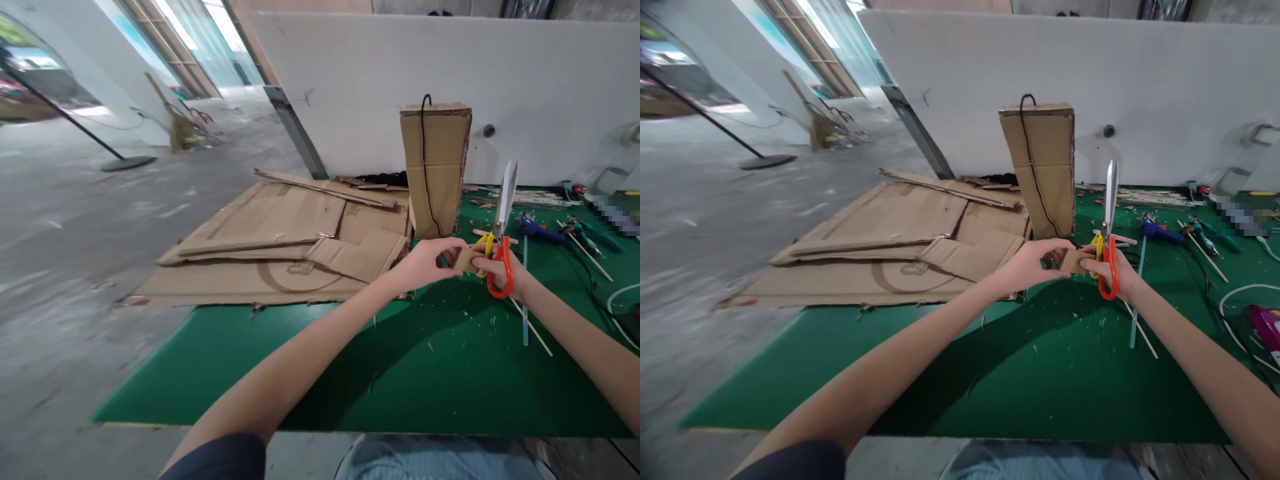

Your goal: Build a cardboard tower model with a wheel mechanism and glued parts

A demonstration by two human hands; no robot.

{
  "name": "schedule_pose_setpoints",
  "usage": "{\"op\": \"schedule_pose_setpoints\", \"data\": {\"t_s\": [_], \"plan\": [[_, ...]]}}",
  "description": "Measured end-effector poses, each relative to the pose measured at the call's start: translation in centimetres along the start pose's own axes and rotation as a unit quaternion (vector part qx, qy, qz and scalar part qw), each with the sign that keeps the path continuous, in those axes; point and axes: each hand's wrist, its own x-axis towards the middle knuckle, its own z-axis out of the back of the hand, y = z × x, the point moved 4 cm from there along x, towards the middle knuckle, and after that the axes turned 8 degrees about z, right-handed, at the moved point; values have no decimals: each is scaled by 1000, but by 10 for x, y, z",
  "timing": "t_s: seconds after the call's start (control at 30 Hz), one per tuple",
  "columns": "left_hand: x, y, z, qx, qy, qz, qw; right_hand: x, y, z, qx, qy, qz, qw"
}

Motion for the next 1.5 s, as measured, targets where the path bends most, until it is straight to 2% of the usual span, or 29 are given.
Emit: {"op": "schedule_pose_setpoints", "data": {"t_s": [0.17, 0.33, 0.43, 0.53, 0.7, 0.77, 0.83, 0.93, 1.07, 1.13, 1.27, 1.33, 1.4, 1.5], "plan": [[0, 6, -8, -12, -23, 13, 1000, -2, -1, -10, 76, 3, -13, 997], [0, 10, -15, 18, -29, -3, 999, -2, -3, -12, 63, 8, -7, 998], [-1, 12, -18, 16, -42, -11, 999, -3, -3, -9, 59, -9, 3, 998], [0, 14, -21, -29, -31, 17, 999, -2, -1, -3, 40, -38, 41, 998], [2, 15, -27, -128, -25, 90, 987, 1, 2, 2, -34, -45, 88, 995], [3, 15, -29, -112, -19, 98, 989, 2, 2, 3, -50, -55, 88, 993], [3, 15, -27, -67, -43, 81, 994, 1, 1, 2, -46, -52, 85, 994], [1, 13, -20, 75, -116, -7, 990, -2, 0, -4, 1, -15, 72, 997], [-5, 12, -15, 246, -185, -141, 941, -6, -2, -10, 100, -15, 19, 995], [-8, 11, -13, 314, -208, -196, 905, -6, 0, -12, 134, -29, -3, 990], [-17, 2, -15, 463, -217, -311, 801, -6, 3, -14, 167, -40, -33, 985], [-20, -2, -16, 512, -215, -345, 757, -7, 2, -15, 162, -55, -59, 983], [-22, -4, -17, 533, -215, -365, 732, -9, -1, -18, 166, -58, -82, 981], [-23, -2, -19, 530, -205, -380, 729, -10, -4, -24, 188, -28, -101, 977]]}}
